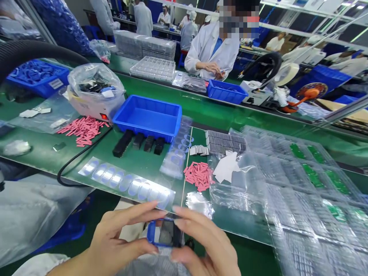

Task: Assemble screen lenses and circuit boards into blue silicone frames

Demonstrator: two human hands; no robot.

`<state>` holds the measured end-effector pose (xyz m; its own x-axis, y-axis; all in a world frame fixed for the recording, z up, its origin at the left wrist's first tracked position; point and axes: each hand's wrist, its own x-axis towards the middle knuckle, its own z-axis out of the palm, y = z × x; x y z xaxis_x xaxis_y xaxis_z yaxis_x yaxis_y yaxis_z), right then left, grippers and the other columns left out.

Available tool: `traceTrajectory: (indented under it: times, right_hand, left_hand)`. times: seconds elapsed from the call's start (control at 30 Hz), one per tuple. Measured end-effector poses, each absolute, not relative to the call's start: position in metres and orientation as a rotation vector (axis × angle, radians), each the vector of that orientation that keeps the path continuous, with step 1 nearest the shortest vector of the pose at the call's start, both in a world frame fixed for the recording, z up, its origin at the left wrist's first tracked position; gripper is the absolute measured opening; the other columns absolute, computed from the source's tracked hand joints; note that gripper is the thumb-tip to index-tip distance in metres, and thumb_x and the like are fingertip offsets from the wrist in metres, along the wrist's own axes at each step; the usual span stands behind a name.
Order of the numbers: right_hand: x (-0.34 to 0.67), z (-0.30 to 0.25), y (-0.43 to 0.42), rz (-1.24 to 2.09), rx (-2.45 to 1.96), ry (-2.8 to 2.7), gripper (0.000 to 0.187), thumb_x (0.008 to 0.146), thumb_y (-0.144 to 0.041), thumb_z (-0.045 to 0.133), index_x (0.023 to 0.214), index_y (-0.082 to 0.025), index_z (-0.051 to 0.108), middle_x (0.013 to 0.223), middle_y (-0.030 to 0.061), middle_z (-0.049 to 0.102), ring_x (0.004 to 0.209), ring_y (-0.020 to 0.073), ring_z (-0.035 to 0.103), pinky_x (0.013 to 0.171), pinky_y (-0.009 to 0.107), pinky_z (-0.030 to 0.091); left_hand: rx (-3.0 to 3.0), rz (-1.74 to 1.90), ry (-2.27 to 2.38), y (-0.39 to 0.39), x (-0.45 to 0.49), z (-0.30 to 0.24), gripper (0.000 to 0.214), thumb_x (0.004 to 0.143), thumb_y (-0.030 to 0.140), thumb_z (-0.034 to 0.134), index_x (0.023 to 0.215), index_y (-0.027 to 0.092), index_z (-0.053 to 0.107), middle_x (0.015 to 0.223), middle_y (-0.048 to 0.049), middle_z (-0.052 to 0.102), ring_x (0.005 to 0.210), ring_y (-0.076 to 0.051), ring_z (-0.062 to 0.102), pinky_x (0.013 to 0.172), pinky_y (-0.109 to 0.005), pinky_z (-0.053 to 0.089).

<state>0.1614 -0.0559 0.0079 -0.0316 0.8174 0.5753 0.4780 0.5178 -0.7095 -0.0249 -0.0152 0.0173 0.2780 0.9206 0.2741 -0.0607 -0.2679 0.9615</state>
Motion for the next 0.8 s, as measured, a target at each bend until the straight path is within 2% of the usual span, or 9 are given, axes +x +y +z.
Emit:
traceTrajectory:
  times: [0.1, 0.23, 0.43, 0.57, 0.7, 0.8]
  right_hand:
    - [0.175, 0.017, -0.047, 0.309, -1.186, -1.898, 0.025, 0.085, -0.031, 0.065, 0.109, -0.024, 0.064, 0.11, 0.0107, 0.067, 0.093, 0.0234, 0.068, 0.073, 0.03, 0.059]
    - [0.177, 0.025, -0.041, 0.272, -1.107, -2.032, 0.023, 0.087, -0.03, 0.062, 0.109, -0.024, 0.065, 0.112, 0.0105, 0.067, 0.087, 0.0204, 0.068, 0.071, 0.03, 0.059]
    - [0.173, 0.024, -0.039, 0.284, -1.086, -2.098, 0.037, 0.089, -0.032, 0.058, 0.126, -0.027, 0.055, 0.117, 0.011, 0.065, 0.093, 0.0226, 0.067, 0.072, 0.033, 0.059]
    - [0.177, 0.023, -0.039, 0.279, -1.155, -2.093, 0.05, 0.087, -0.042, 0.058, 0.132, -0.023, 0.05, 0.121, 0.0126, 0.063, 0.103, 0.024, 0.064, 0.084, 0.035, 0.056]
    - [0.182, 0.023, -0.038, 0.298, -1.17, -2.117, 0.037, 0.088, -0.036, 0.06, 0.123, -0.025, 0.057, 0.118, 0.0108, 0.065, 0.099, 0.023, 0.066, 0.082, 0.034, 0.057]
    - [0.18, 0.023, -0.039, 0.329, -1.151, -2.096, 0.028, 0.087, -0.034, 0.061, 0.113, -0.024, 0.062, 0.112, 0.0098, 0.067, 0.096, 0.0216, 0.067, 0.081, 0.031, 0.057]
  left_hand:
    - [1.716, 1.259, 0.841, -0.018, -0.029, 0.011, 0.087, 0.061, 0.014, 0.082, 0.134, 0.042, 0.043, 0.103, 0.0007, 0.075, 0.084, -0.018, 0.074, 0.083, -0.022, 0.056]
    - [1.854, 1.241, 0.851, -0.019, -0.032, 0.01, 0.092, 0.066, 0.016, 0.079, 0.141, 0.038, 0.03, 0.105, -0.0022, 0.075, 0.087, -0.019, 0.073, 0.084, -0.024, 0.056]
    - [1.87, 1.275, 0.819, -0.017, -0.03, 0.013, 0.088, 0.067, 0.013, 0.077, 0.141, 0.033, 0.033, 0.103, -0.0053, 0.075, 0.086, -0.022, 0.074, 0.081, -0.026, 0.057]
    - [1.859, 1.258, 0.854, -0.018, -0.029, 0.01, 0.091, 0.066, 0.017, 0.079, 0.141, 0.036, 0.033, 0.104, -0.0031, 0.075, 0.087, -0.019, 0.073, 0.084, -0.023, 0.055]
    - [1.821, 1.233, 0.853, -0.019, -0.029, 0.008, 0.088, 0.065, 0.015, 0.079, 0.138, 0.039, 0.037, 0.104, -0.0007, 0.075, 0.087, -0.018, 0.073, 0.086, -0.021, 0.054]
    - [1.616, 1.204, 0.852, -0.02, -0.027, 0.007, 0.08, 0.064, 0.014, 0.08, 0.131, 0.043, 0.047, 0.103, 0.0028, 0.076, 0.088, -0.017, 0.073, 0.088, -0.019, 0.053]
